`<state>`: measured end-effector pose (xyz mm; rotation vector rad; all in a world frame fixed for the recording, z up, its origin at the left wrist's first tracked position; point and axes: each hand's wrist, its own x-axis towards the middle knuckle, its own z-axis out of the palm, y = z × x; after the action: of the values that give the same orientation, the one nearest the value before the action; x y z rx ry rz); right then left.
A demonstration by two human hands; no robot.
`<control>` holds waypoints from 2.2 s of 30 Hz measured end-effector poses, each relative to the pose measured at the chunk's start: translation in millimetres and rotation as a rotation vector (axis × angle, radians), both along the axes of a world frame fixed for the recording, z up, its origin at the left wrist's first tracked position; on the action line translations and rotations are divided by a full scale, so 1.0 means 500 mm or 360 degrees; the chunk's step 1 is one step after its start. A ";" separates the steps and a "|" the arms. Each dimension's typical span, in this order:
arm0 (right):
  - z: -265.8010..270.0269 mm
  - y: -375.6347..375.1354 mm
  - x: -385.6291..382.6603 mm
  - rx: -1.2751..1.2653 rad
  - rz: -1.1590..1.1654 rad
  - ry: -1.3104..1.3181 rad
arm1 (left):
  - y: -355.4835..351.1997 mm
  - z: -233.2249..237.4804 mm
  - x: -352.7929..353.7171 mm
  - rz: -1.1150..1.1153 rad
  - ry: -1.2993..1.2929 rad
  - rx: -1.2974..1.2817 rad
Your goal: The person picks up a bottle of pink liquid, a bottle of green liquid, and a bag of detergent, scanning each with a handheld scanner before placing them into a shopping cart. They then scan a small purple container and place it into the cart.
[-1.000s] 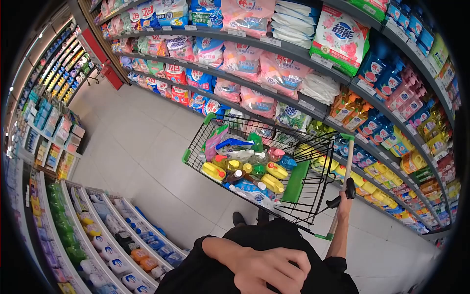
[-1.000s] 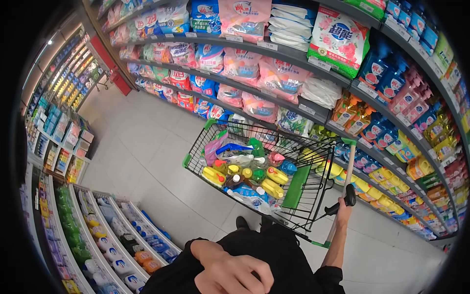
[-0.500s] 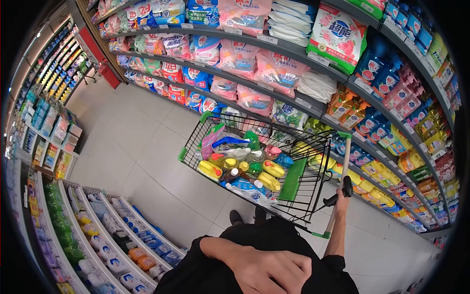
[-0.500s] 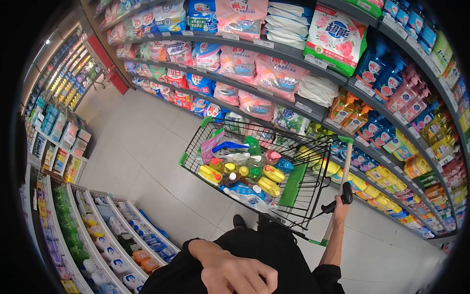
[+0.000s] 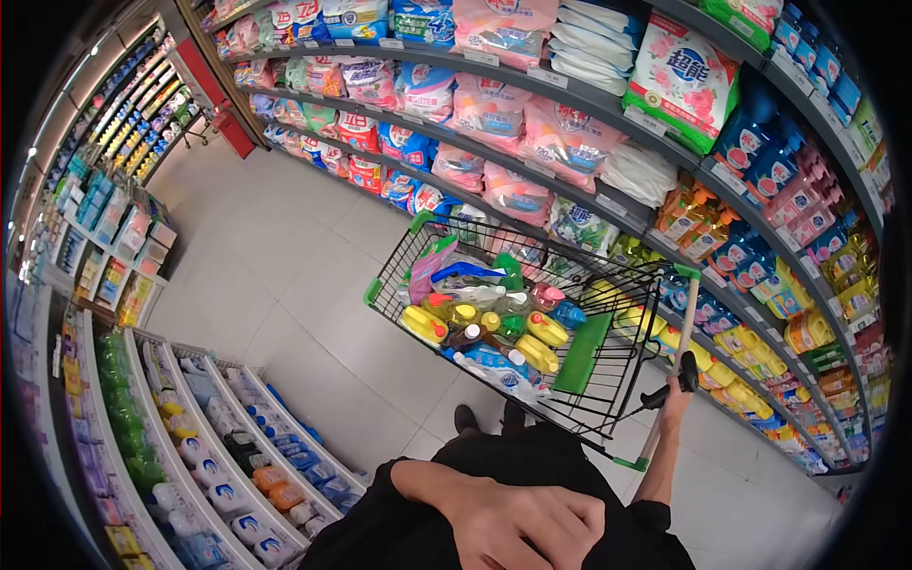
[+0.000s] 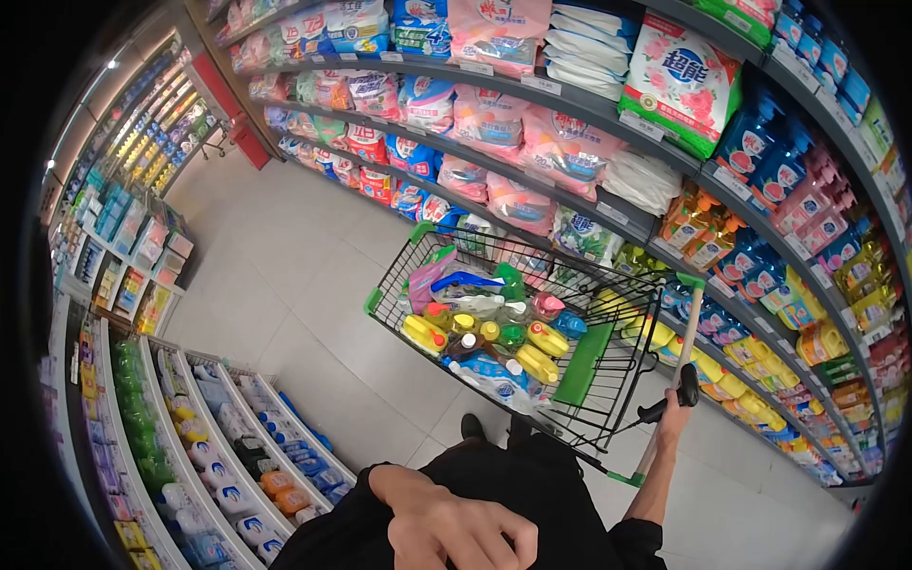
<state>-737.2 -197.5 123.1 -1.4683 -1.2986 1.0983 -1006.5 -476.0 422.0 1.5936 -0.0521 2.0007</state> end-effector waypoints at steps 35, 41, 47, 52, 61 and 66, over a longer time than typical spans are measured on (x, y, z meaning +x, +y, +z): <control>-0.028 0.012 0.025 -0.0118 0.0038 0.0081 | -0.030 -0.013 -0.036 -0.0247 -0.0010 -0.0043; -0.027 0.011 0.028 -0.0166 0.0045 0.0094 | -0.032 0.000 -0.039 -0.0272 -0.0103 -0.0186; -0.041 0.019 0.037 -0.0136 0.0085 0.0057 | -0.018 -0.013 -0.026 0.0084 -0.0103 0.0055; -0.052 0.022 0.040 -0.0113 0.0039 0.0126 | -0.014 0.004 -0.048 -0.0122 -0.0142 0.0000; -0.033 0.012 0.028 -0.0124 0.0034 0.0074 | -0.005 -0.008 -0.052 -0.0167 -0.0143 -0.0003; -0.045 0.019 0.034 -0.0131 -0.0004 0.0101 | -0.008 -0.010 -0.044 -0.0237 -0.0217 -0.0089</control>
<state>-720.0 -188.0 100.6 -1.4829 -1.2197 1.1996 -1028.7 -479.8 417.2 1.3758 -0.1606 1.9741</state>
